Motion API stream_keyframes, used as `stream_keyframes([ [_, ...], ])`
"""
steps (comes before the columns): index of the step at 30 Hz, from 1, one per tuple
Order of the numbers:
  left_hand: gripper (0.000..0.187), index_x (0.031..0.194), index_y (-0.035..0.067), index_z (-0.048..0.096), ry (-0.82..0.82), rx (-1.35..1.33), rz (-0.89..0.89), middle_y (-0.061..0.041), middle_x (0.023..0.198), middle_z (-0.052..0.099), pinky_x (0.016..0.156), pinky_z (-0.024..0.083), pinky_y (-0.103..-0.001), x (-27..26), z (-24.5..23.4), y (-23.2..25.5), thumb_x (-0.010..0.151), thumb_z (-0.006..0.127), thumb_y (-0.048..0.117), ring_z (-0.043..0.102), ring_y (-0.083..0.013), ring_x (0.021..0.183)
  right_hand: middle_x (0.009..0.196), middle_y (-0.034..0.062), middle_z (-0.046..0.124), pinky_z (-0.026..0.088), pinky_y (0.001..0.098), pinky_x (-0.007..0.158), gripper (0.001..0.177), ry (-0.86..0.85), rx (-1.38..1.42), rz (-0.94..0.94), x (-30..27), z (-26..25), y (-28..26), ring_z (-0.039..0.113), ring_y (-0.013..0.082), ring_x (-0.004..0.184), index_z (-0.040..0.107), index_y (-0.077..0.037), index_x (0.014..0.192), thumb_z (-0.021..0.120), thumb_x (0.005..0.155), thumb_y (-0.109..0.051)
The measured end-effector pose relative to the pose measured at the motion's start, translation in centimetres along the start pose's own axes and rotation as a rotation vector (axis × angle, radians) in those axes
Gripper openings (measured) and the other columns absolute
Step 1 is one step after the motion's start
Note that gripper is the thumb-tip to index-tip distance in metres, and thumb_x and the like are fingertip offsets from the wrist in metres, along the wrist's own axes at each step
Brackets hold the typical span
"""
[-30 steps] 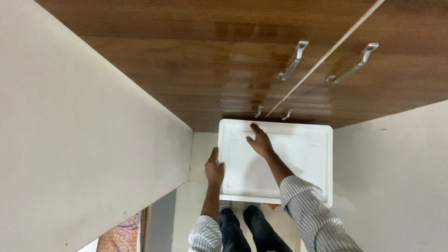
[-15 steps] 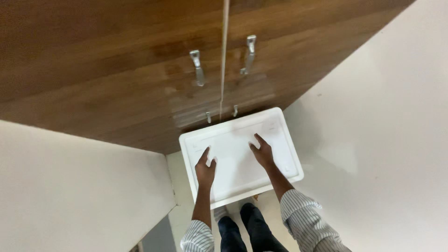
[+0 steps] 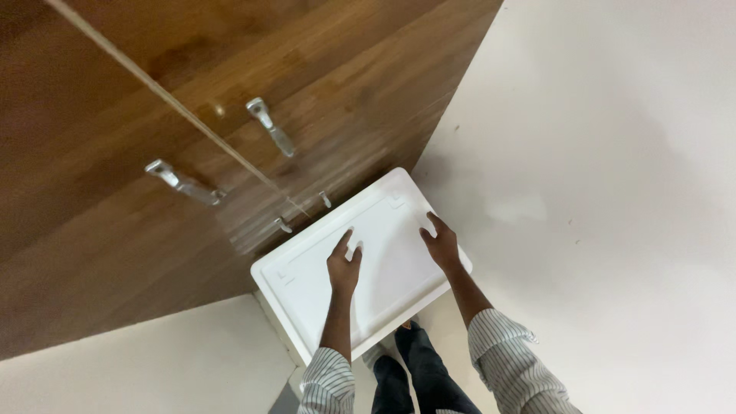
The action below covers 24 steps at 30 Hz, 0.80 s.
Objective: The person assembles a white collapsible plastic crate by unfolding its sides and inserting a frame piece. They manipulate the crate's hinged panels and secure the frame into place.
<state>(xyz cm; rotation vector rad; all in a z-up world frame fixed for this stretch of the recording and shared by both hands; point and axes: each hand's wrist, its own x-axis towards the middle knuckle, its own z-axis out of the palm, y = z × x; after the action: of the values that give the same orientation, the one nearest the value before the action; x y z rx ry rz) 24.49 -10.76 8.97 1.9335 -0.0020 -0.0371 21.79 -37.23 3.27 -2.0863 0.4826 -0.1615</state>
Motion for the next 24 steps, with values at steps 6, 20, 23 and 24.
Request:
stream_keyframes([
  [6, 0.047, 0.140, 0.007, 0.063, -0.028, 0.021, 0.159, -0.015, 0.143, 0.064, 0.115, 0.046, -0.040, 3.8, 2.9, 0.0, 0.093, 0.069, 0.008, 0.060, -0.0304, 0.137, 0.142, 0.0179, 0.062, 0.046, 0.0372, 0.111, 0.052, 0.048, 0.083, -0.060, 1.5, -0.6, -0.2, 0.059, 0.0319, 0.132, 0.057, -0.002, 0.142, 0.069, 0.092, -0.011],
  [20, 0.061, 0.153, 0.004, 0.046, -0.175, 0.324, 0.191, -0.017, 0.162, 0.038, 0.126, 0.017, -0.052, 10.5, 7.6, -5.1, 0.097, 0.066, 0.017, 0.027, -0.0350, 0.155, 0.160, 0.0159, 0.042, 0.032, 0.0409, 0.121, 0.062, -0.090, -0.074, -0.161, 3.9, 1.1, -0.1, 0.039, 0.0323, 0.148, 0.045, -0.005, 0.153, 0.063, 0.094, -0.008],
  [23, 0.061, 0.151, 0.004, 0.047, -0.180, 0.377, 0.180, -0.017, 0.163, 0.037, 0.126, 0.018, -0.052, 10.7, 8.0, -5.4, 0.095, 0.067, 0.016, 0.027, -0.0345, 0.155, 0.163, 0.0143, 0.038, 0.028, 0.0399, 0.124, 0.067, -0.127, -0.148, -0.145, 4.1, 1.6, -0.1, 0.033, 0.0314, 0.152, 0.042, -0.005, 0.154, 0.064, 0.091, -0.007],
  [24, 0.061, 0.150, 0.004, 0.048, -0.183, 0.402, 0.175, -0.016, 0.163, 0.037, 0.126, 0.018, -0.052, 10.7, 8.0, -5.5, 0.094, 0.068, 0.015, 0.028, -0.0343, 0.155, 0.163, 0.0134, 0.037, 0.028, 0.0390, 0.125, 0.068, -0.136, -0.168, -0.140, 4.1, 1.8, 0.0, 0.032, 0.0306, 0.152, 0.041, -0.006, 0.154, 0.064, 0.090, -0.007],
])
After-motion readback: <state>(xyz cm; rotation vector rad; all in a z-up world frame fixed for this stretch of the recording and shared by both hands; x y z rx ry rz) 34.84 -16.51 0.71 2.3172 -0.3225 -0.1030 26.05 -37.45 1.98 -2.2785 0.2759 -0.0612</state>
